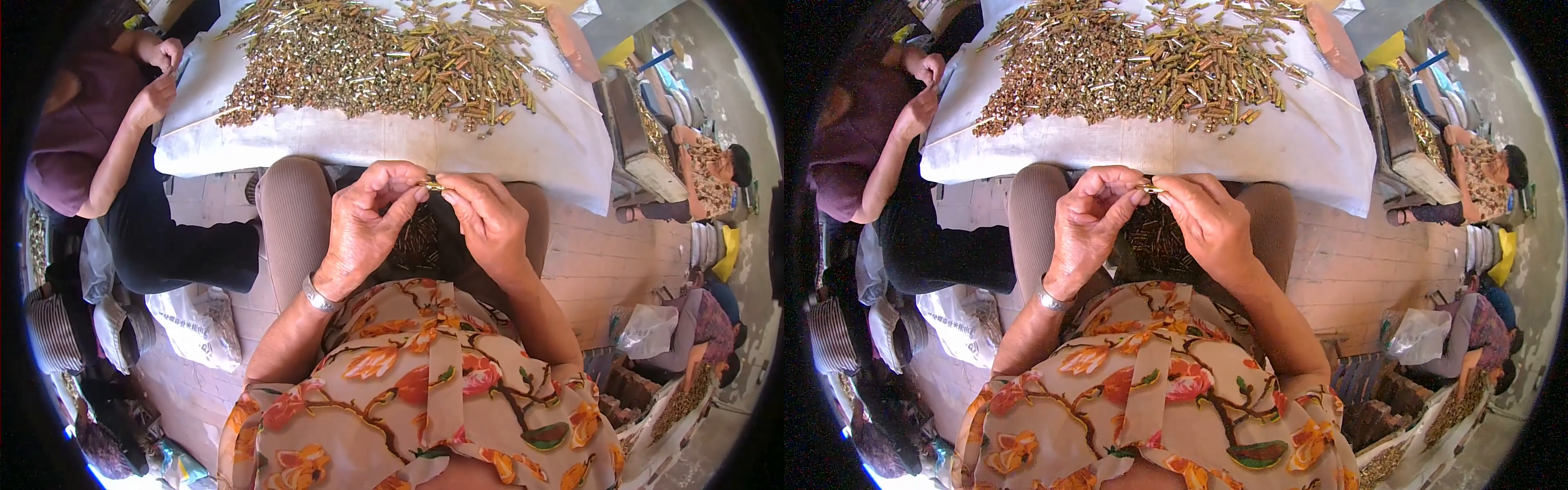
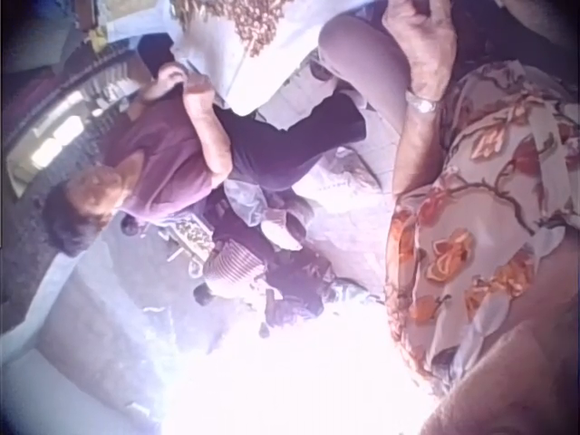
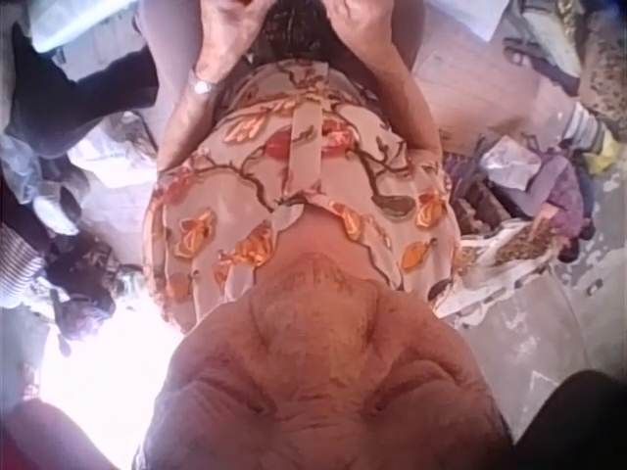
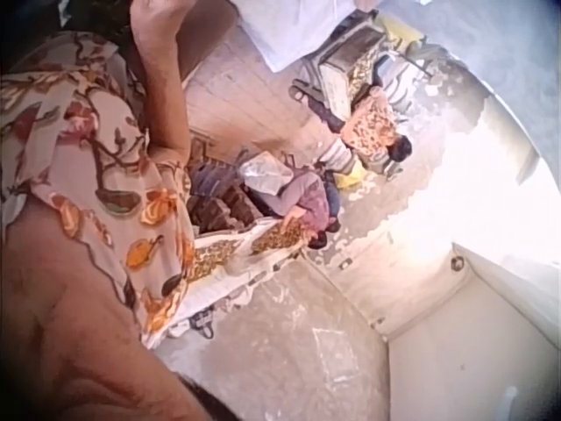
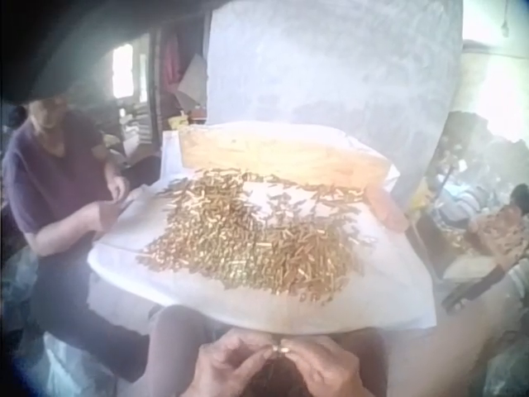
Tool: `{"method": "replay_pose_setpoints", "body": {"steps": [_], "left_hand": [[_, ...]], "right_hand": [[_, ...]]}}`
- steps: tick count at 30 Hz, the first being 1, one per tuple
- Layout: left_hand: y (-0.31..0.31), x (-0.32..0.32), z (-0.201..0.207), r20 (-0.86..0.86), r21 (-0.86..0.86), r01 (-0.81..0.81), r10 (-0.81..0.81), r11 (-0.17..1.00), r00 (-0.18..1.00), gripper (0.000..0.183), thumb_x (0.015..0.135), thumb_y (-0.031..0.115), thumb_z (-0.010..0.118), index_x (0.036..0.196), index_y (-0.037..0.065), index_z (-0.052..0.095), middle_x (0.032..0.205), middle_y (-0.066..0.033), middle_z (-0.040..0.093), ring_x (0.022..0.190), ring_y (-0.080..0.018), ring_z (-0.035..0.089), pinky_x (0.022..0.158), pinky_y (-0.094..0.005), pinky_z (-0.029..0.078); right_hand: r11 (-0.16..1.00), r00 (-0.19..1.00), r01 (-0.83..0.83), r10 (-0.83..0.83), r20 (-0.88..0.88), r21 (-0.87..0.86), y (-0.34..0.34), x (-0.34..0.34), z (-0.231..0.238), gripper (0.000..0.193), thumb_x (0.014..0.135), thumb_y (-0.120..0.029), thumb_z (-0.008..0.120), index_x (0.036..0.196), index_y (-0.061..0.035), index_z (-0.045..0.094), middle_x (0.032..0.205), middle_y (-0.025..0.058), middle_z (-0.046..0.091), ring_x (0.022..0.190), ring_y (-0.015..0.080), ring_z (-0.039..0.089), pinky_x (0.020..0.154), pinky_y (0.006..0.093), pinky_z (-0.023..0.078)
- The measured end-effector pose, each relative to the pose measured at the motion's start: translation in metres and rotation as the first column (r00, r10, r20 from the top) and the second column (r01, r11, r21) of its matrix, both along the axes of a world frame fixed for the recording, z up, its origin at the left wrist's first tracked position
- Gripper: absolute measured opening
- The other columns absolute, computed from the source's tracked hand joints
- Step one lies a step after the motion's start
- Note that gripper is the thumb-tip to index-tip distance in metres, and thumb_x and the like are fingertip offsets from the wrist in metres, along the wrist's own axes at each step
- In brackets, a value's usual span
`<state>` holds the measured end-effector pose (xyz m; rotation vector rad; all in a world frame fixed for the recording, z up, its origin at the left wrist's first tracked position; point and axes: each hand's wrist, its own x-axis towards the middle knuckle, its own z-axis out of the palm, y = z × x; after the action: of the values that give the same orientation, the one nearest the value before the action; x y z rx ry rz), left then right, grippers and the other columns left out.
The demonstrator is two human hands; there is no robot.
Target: The person sorts through small metal components by hand on a work surface.
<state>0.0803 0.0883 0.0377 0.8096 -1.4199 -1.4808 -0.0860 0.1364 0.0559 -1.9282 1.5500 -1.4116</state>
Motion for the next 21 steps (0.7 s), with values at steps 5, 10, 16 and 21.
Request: {"method": "replay_pose_setpoints", "body": {"steps": [5, 10, 16, 21], "left_hand": [[-0.003, 0.005, 0.004, -0.027, 0.037, 0.059, -0.058, 0.998, 0.998, 0.017, 0.087, -0.001, 0.064, 0.103, 0.001, 0.062, 0.091, -0.0028, 0.067, 0.084, -0.0072, 0.063, 0.078, -0.0221, 0.052], [-0.019, 0.019, 0.005, -0.23, 0.25, 0.414, -0.361, 0.875, 0.904, 0.02, 0.084, 0.0, 0.067, 0.104, 0.001, 0.062, 0.09, -0.0052, 0.067, 0.078, -0.0099, 0.064, 0.075, -0.0241, 0.052], [-0.019, 0.018, -0.002, -0.467, 0.305, 0.65, -0.486, 0.696, 0.739, 0.019, 0.082, 0.001, 0.069, 0.099, 0.003, 0.062, 0.085, -0.0068, 0.066, 0.07, -0.0136, 0.065, 0.066, -0.0258, 0.054], [-0.04, 0.019, -0.007, -0.2, 0.364, 0.48, -0.436, 0.798, 0.877, 0.027, 0.084, 0.011, 0.071, 0.108, 0.004, 0.062, 0.084, -0.003, 0.065, 0.074, -0.0086, 0.061, 0.067, -0.0216, 0.05]], "right_hand": [[1.0, 1.0, -0.006, 0.006, -0.013, -0.005, 0.002, -0.002, 0.001, 0.021, 0.084, 0.003, 0.063, 0.104, -0.0039, 0.066, 0.087, 0.0107, 0.064, 0.065, 0.0165, 0.062, 0.056, 0.026, 0.049], [0.799, 0.779, -0.477, 0.19, 0.597, 0.367, 0.003, -0.021, 0.01, 0.014, 0.09, -0.004, 0.06, 0.102, 0.001, 0.066, 0.08, 0.0045, 0.063, 0.05, 0.0039, 0.047, 0.043, 0.0194, 0.036], [0.624, 0.601, -0.656, 0.092, 0.794, 0.425, 0.005, -0.017, 0.009, 0.017, 0.092, -0.01, 0.059, 0.101, 0.0026, 0.066, 0.077, 0.0044, 0.062, 0.049, 0.0046, 0.045, 0.042, 0.0186, 0.033], [0.739, 0.71, -0.559, 0.192, 0.677, 0.377, -0.001, -0.013, -0.017, 0.022, 0.095, -0.016, 0.056, 0.106, 0.0009, 0.064, 0.083, 0.0016, 0.063, 0.061, 0.0077, 0.052, 0.055, 0.0227, 0.042]]}}
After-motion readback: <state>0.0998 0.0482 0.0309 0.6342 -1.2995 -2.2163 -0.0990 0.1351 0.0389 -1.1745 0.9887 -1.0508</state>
